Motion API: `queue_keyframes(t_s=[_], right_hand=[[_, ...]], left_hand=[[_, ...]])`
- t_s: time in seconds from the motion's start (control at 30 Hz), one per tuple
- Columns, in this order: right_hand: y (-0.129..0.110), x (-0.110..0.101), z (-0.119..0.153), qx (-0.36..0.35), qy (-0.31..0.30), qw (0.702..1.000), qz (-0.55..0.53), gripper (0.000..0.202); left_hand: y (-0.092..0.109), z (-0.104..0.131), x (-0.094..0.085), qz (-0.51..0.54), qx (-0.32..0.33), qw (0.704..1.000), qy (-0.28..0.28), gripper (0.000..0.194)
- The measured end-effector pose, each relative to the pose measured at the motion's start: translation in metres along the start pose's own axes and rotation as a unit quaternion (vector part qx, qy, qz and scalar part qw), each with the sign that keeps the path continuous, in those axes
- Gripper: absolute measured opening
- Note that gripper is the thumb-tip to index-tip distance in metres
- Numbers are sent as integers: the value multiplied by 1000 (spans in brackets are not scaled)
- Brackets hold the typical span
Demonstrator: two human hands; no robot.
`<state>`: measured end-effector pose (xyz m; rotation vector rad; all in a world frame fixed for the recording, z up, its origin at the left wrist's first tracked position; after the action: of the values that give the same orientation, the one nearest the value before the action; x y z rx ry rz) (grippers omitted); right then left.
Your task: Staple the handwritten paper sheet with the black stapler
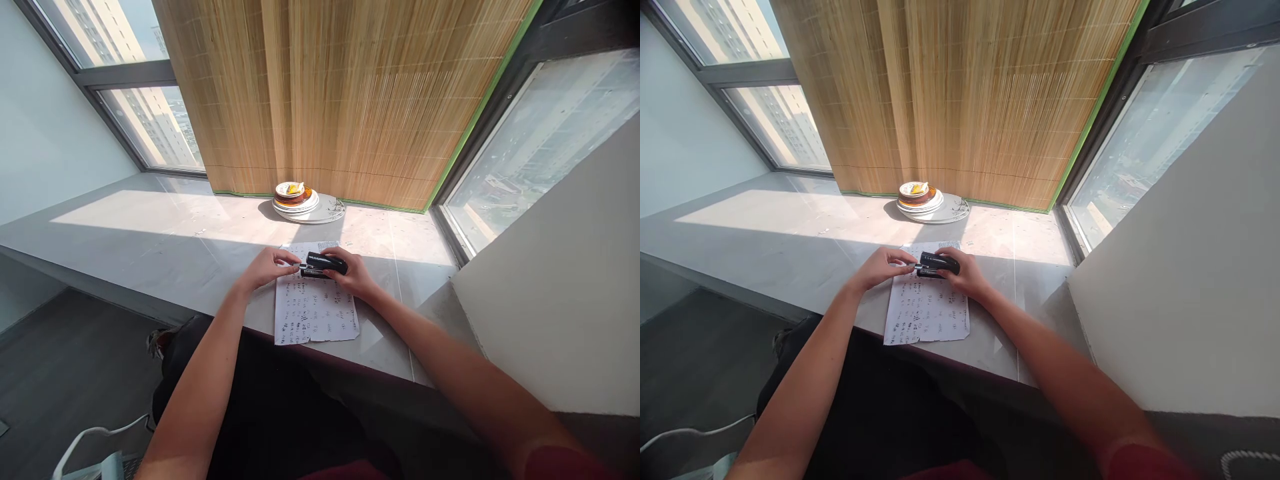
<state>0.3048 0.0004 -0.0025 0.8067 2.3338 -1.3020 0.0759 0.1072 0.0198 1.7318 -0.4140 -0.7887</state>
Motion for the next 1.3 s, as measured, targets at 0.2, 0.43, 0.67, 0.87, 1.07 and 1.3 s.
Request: queue_keyframes(t_s=[0.2, 0.43, 0.67, 0.87, 1.07, 1.3], right_hand=[[9, -13, -2, -17, -6, 1000, -23, 33], [10, -13, -1, -19, -7, 997, -72, 36], [12, -11, 0, -16, -11, 997, -71, 35], [10, -16, 0, -22, -21, 997, -74, 38], [-15, -8, 3, -74, -53, 990, -105, 33], [-28, 2, 7, -67, -41, 993, -90, 29]], left_hand=[[-1, 1, -1, -20, 32, 998, -41, 32], [6, 4, 1, -11, 105, 993, -51, 24], [11, 6, 0, -19, 179, 983, -44, 19], [7, 7, -2, 0, 129, 989, -67, 22], [11, 8, 9, 6, 125, 989, -84, 32], [9, 6, 20, -15, 136, 986, -91, 28]])
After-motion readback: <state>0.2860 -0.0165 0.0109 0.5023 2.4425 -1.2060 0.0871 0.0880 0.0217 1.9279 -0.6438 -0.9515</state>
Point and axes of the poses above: each hand's wrist, its own z-axis away from the middle knuckle, its own x-axis out of the palm, y = z × x, the point moved 4 cm from there along -z, towards the middle knuckle, and after that the axes turned 10 degrees about z, right-handed, at the moved point
